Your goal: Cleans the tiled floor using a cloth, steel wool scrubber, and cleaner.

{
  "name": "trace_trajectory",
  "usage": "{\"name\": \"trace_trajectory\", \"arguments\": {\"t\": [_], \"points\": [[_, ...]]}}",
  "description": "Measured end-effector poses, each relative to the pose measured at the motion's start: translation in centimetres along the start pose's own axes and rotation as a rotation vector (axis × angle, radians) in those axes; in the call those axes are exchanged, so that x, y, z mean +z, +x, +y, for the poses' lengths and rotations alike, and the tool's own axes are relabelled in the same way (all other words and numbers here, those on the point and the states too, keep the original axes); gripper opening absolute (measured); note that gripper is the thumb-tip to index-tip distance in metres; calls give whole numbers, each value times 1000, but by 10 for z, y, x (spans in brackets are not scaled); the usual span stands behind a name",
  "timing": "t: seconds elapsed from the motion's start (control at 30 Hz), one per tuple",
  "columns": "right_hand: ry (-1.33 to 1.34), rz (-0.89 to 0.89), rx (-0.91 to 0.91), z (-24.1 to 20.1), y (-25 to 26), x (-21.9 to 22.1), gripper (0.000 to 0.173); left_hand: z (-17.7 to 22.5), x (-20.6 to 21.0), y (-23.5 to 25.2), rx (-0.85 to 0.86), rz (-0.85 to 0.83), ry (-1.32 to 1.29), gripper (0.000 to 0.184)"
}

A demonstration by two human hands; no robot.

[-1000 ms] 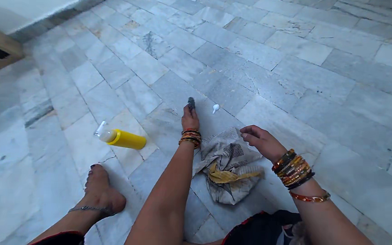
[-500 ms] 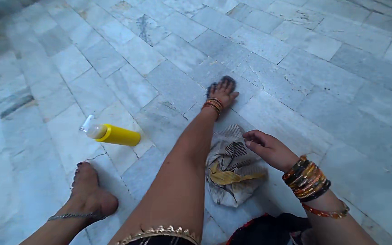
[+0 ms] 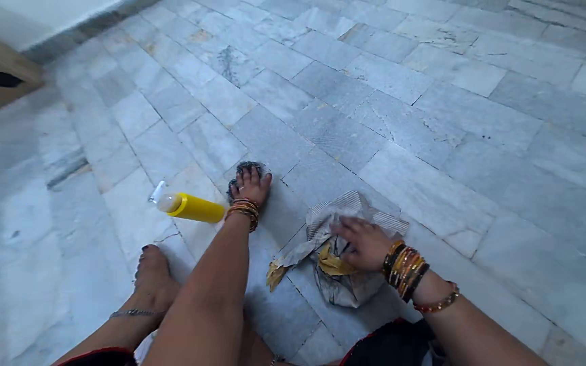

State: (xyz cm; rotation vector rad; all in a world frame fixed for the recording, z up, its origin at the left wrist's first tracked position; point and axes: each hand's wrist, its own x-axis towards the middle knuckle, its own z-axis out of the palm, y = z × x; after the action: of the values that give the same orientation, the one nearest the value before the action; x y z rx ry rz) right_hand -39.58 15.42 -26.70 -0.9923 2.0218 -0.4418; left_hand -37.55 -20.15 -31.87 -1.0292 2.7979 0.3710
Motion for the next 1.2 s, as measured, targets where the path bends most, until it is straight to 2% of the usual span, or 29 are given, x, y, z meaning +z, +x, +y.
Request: {"name": "trace_trajectory", "arguments": {"t": [0.1,0.23,0.3,0.4,0.5,0.57,0.63,0.7,0.77,0.87,0.97,1.07,1.2], "points": [[-95,-200,-84,-19,-2,9,62,43,16,-19,61,-4,-15,78],[-142,-312,-177,-33,-9,22,62,139,47,-52,329,-28,11,78],[-154,-332,-168,-35,-12,21,58,197,69,-72,495,-62,1,80],[-212,-368,-45,-38,-23,4,59,277,90,-100,696,-167,-41,80],[-230,-371,9,-36,-33,-19,56,326,85,-89,804,-275,-21,75],[-203,-303,-20,-22,-31,-19,54,337,77,-60,814,-284,1,73],[-139,-248,-26,-12,-27,-18,53,330,65,-25,767,-255,12,71],[-116,-243,-9,-9,-26,-21,58,305,47,13,678,-219,23,71],[-108,-245,3,-9,-25,-22,60,264,28,47,555,-188,38,73],[-94,-246,-10,-12,-22,-21,61,180,2,77,360,-135,41,76],[-97,-247,-22,-12,-21,-18,62,99,-15,75,196,-85,41,76],[-102,-243,-20,-12,-20,-20,61,35,-20,52,77,-48,28,77],[-102,-199,28,-7,-20,-23,60,-1,-12,0,-2,-45,40,78]]}}
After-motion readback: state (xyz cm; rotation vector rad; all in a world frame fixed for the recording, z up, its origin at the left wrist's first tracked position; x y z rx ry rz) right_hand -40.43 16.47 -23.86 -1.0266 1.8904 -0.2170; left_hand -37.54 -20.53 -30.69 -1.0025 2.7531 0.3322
